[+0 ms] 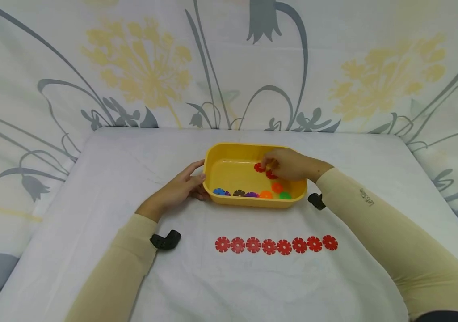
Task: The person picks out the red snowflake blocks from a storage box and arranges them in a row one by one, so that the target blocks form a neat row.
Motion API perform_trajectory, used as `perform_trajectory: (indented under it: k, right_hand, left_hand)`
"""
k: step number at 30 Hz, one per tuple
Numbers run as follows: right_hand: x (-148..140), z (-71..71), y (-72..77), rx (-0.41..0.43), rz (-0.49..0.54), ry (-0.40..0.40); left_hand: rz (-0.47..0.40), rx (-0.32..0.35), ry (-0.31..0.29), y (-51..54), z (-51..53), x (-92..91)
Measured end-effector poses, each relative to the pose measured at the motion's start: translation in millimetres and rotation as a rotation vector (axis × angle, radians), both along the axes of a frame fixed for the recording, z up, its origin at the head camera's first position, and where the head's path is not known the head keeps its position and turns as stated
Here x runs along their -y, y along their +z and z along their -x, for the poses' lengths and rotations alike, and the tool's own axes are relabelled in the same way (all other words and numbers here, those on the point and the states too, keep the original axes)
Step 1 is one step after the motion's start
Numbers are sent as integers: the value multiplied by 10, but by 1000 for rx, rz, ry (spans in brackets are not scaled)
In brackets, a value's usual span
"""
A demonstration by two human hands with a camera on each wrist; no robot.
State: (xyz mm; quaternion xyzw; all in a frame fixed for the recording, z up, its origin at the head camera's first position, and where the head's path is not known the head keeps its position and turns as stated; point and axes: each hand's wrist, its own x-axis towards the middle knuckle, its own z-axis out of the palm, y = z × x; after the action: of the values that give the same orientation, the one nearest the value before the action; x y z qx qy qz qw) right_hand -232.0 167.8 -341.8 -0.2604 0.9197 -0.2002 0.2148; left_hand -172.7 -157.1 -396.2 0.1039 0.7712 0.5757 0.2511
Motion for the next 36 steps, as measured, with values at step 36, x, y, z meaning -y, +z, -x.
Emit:
perform_trajectory:
  k: [36]
  right_hand:
    - [57, -60, -51, 73, -109, -2]
  left_hand:
    - [-21, 10, 14, 2, -12, -7]
